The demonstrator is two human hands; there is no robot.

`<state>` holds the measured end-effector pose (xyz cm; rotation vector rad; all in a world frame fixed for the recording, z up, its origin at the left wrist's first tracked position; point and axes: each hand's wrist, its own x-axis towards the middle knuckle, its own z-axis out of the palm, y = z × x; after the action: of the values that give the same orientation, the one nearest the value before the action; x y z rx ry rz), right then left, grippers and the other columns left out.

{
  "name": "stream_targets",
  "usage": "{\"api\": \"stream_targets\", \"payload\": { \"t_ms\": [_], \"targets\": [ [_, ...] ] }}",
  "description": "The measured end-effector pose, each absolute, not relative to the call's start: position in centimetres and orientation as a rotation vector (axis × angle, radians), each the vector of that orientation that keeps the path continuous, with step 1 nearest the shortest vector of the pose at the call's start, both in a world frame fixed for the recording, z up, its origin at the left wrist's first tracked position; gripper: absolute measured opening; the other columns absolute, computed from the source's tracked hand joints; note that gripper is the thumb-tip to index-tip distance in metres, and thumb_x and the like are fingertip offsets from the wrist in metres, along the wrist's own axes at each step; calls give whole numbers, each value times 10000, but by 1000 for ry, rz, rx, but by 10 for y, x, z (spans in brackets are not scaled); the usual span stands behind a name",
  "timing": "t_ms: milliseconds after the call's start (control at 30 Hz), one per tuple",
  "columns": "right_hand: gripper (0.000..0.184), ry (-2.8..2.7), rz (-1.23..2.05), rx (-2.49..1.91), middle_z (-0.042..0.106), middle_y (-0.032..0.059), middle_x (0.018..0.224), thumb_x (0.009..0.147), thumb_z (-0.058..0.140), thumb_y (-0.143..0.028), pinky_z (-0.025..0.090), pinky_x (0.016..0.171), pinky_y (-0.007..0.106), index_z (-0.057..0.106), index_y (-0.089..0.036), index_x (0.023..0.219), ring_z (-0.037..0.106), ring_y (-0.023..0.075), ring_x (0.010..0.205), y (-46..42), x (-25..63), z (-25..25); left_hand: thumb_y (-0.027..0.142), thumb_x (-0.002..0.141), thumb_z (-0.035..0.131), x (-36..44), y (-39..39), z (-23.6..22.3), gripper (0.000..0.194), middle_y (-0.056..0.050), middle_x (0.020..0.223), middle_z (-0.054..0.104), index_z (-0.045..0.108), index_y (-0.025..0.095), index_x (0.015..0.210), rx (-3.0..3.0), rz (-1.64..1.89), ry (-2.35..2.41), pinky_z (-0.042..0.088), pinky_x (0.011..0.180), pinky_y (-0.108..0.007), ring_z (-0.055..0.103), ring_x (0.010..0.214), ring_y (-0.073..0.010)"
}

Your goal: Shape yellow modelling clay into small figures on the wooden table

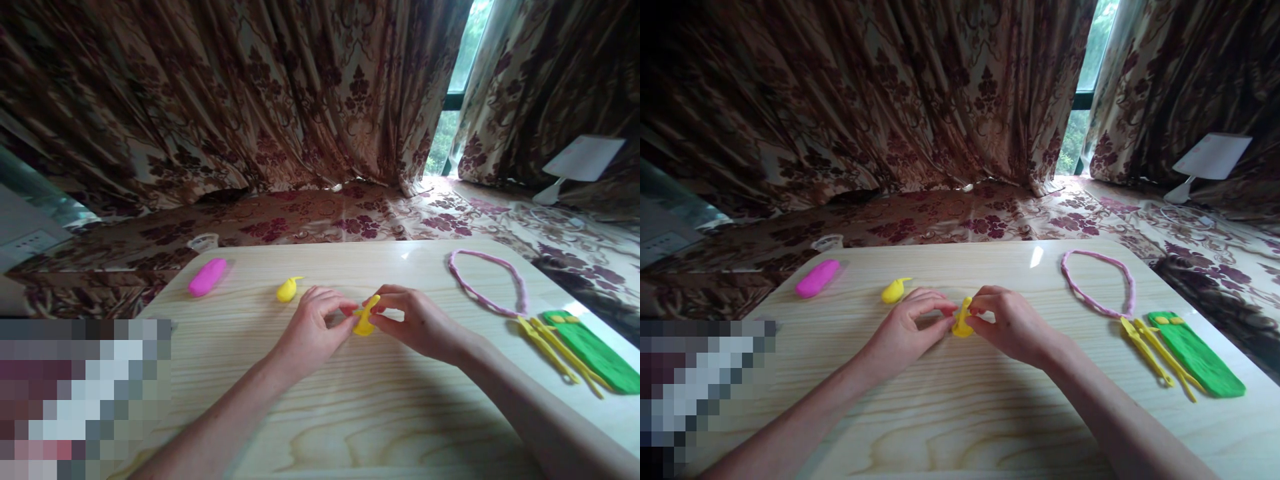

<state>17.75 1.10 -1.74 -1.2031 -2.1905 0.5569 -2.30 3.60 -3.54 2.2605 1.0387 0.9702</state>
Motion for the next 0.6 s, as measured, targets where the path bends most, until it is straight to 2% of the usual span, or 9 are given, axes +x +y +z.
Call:
{"api": "stream_targets", "payload": {
  "t_ms": [200,600],
  "targets": [
    [148,-2205,545,-1186,635,31,801,859,543,-181,435,664,233,691,-184,854,592,142,730,10,174,-19,238,765,652,-17,34,-37,26,-22,800,670,661,218,781,2273,978,1037,422,845,-343,574,857,-190],
    [144,-2243,487,-1182,636,38,808,860,544,-168,422,688,239,684,-170,828,579,144,747,11,173,-21,170,738,665,-18,33,-35,48,-27,770,668,680,214,728,2302,977,1083,401,887,-380,567,861,-195]
  ]
}}
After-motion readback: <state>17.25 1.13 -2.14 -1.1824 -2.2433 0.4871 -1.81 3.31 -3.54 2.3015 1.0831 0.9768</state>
